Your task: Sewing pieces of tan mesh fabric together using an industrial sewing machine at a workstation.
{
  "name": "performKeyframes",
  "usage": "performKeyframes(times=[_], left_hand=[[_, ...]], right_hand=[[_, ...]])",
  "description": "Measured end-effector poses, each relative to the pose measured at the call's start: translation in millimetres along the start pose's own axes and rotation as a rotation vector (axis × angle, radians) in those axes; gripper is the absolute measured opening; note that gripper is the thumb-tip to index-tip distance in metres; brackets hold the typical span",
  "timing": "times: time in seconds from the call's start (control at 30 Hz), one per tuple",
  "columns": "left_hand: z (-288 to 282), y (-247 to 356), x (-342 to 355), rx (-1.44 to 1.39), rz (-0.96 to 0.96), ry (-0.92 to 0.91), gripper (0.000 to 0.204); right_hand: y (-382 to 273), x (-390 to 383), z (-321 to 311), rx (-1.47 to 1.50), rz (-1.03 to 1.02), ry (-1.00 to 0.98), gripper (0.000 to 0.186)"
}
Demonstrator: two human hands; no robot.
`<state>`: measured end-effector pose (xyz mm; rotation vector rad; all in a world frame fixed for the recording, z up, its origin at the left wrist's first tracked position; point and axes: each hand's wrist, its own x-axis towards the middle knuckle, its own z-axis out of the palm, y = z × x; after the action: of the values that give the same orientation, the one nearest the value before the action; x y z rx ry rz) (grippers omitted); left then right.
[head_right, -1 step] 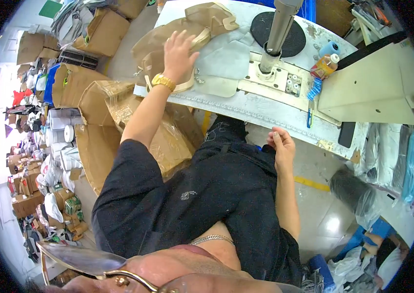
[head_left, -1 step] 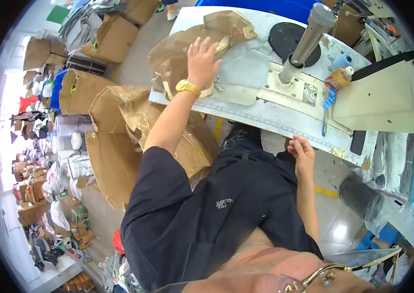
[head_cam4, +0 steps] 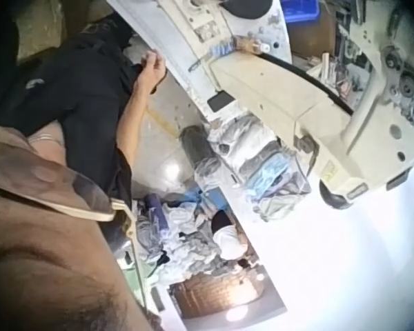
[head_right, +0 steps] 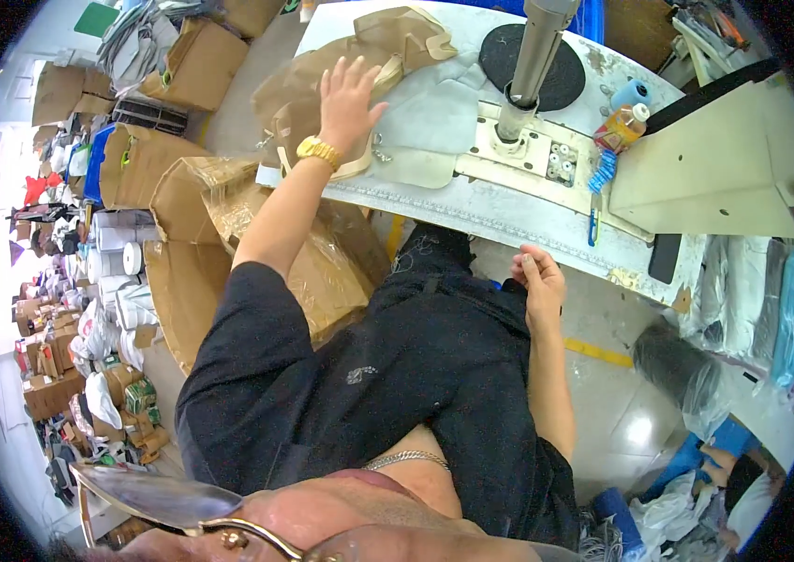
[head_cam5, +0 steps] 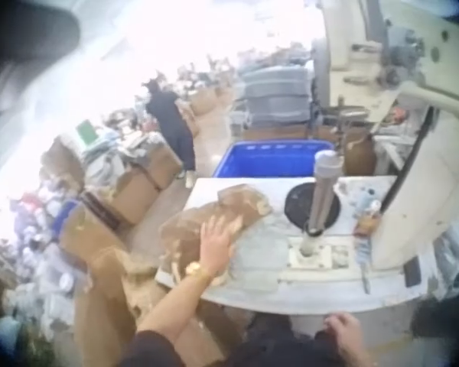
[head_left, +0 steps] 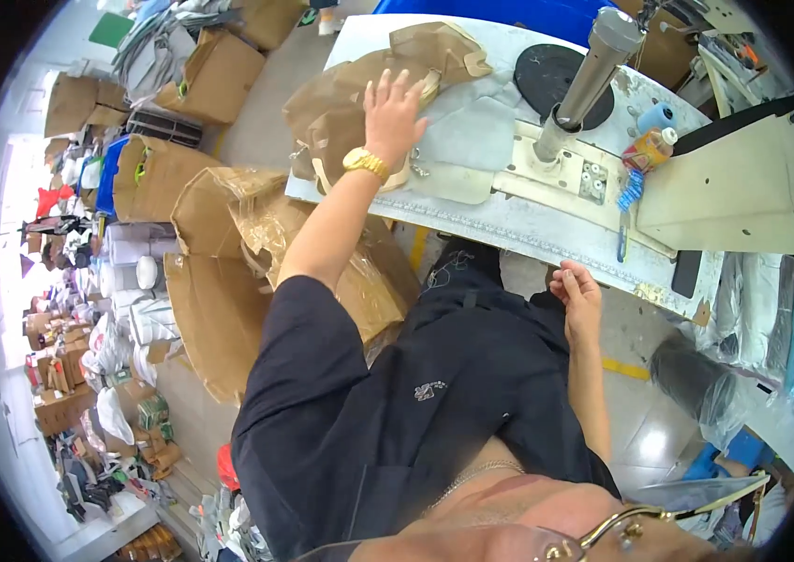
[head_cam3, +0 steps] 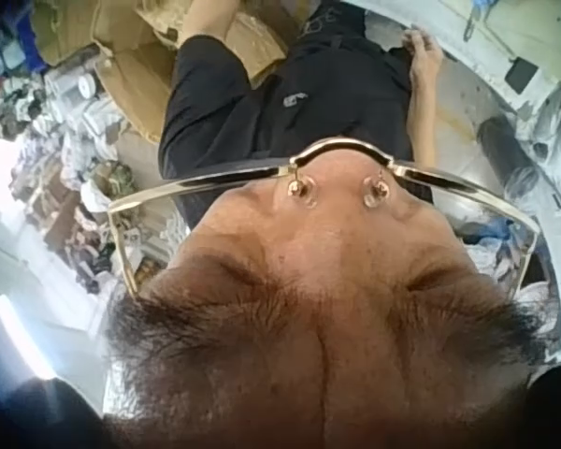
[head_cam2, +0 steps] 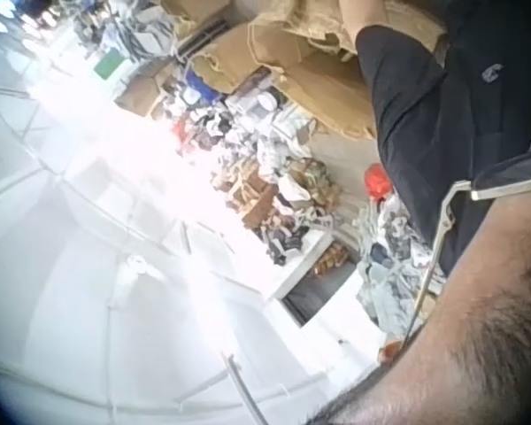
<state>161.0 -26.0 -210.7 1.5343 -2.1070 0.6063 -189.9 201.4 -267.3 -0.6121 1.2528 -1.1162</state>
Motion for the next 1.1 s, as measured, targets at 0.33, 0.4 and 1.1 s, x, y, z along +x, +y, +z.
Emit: performKeyframes(times=[0.33,0.4,1.1], left_hand=[[-64,-55,33,-0.274,-0.162,0.154,0.024],[-98,-38,24,-0.447,-0.237,0.221,0.025],[-114,148,-129,-1.797,-1.033,-0.296,0.032]], right_hand=[[8,-17,4,-0.144,-0.143,-0.058,0.022],[6,-19,10,-0.207,-0.217,-0.099,0.023],[-30,-41,52,0.085,-0.069,-0.238,0.067]])
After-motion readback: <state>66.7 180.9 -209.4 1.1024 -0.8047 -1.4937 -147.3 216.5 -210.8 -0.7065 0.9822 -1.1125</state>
